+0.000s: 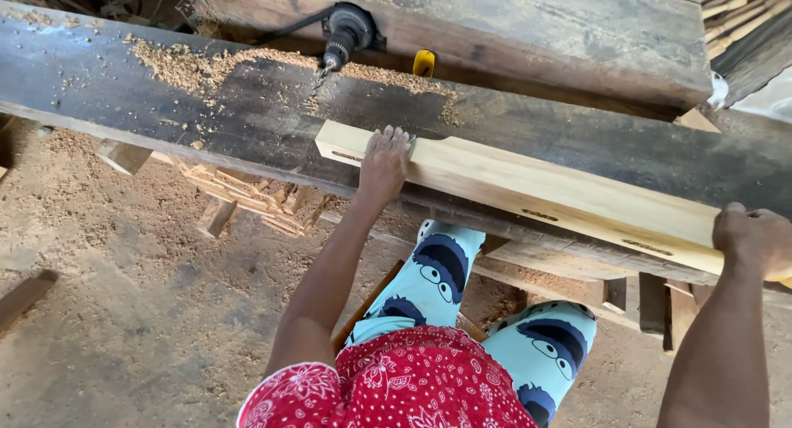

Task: The recorder is sanding decorative wooden furniture legs by hand using sandpaper.

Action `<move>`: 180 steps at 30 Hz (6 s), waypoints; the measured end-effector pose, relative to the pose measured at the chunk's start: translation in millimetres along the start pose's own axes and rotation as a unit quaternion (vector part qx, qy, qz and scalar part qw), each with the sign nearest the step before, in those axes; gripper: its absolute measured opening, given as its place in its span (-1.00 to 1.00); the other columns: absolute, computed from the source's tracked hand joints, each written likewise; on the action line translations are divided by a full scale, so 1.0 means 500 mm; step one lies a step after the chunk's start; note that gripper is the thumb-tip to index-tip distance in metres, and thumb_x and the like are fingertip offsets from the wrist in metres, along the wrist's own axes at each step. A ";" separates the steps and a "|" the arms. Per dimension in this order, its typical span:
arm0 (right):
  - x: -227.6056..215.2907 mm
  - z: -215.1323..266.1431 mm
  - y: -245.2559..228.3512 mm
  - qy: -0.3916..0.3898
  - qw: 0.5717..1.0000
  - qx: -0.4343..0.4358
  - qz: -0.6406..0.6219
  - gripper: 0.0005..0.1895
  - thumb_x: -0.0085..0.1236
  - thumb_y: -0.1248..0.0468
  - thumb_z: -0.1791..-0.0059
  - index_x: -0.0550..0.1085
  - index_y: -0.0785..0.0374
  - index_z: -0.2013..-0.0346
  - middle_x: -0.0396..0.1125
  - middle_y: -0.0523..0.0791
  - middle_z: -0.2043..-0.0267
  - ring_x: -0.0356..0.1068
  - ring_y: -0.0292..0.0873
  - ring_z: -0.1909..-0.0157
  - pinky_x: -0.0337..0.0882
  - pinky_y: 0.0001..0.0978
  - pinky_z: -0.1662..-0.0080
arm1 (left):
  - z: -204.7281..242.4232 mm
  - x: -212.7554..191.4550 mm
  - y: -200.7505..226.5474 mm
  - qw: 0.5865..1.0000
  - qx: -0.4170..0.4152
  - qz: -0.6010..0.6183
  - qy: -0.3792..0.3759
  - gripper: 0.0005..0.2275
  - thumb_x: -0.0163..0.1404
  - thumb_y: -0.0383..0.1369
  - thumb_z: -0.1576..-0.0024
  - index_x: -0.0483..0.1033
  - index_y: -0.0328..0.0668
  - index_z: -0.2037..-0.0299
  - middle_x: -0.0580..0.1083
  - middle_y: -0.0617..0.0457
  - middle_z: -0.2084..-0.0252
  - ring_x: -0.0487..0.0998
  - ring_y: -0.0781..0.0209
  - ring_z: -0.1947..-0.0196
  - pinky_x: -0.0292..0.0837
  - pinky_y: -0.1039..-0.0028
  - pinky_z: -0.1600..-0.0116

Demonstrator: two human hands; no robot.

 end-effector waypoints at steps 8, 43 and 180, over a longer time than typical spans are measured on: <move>-0.003 -0.017 0.005 0.065 0.990 -0.032 0.123 -0.63 0.12 0.02 0.04 0.50 0.12 0.65 0.35 -0.06 0.57 0.15 -0.06 0.42 0.24 -0.11 0.27 | 0.089 -0.028 -0.003 0.999 0.022 0.029 0.027 -0.67 -0.30 -0.49 -0.38 0.41 -0.24 -0.28 0.36 -0.13 -0.41 0.28 -0.02 -0.47 -0.11 0.15 -0.62; 0.012 -0.006 0.016 0.032 0.998 -0.011 0.057 -0.59 0.07 0.01 -0.04 0.57 0.16 0.58 0.37 -0.02 0.57 0.25 0.01 0.46 0.19 0.02 0.31 | 0.084 -0.095 0.068 0.973 -0.121 0.166 0.102 -0.65 -0.31 -0.39 -0.40 0.40 -0.29 -0.30 0.34 -0.26 -0.38 0.28 -0.21 -0.42 0.06 0.08 -0.50; -0.030 0.101 0.021 0.243 0.949 -0.174 -0.104 -0.54 -0.32 -0.02 -0.19 0.43 0.27 0.10 0.22 0.08 -0.09 0.12 0.20 -0.38 -0.23 0.41 -0.38 | 0.009 -0.018 -0.317 0.968 -0.161 0.032 0.191 -0.68 -0.19 -0.26 -0.43 0.52 -0.25 -0.22 0.47 -0.14 -0.27 0.34 -0.02 -0.41 0.06 -0.08 -0.52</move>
Point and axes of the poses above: each hand's wrist, its own z-axis away from the middle knuckle, its own x-axis out of the palm, y = z × x, the point moved 9 cm from there along -z, towards the middle knuckle
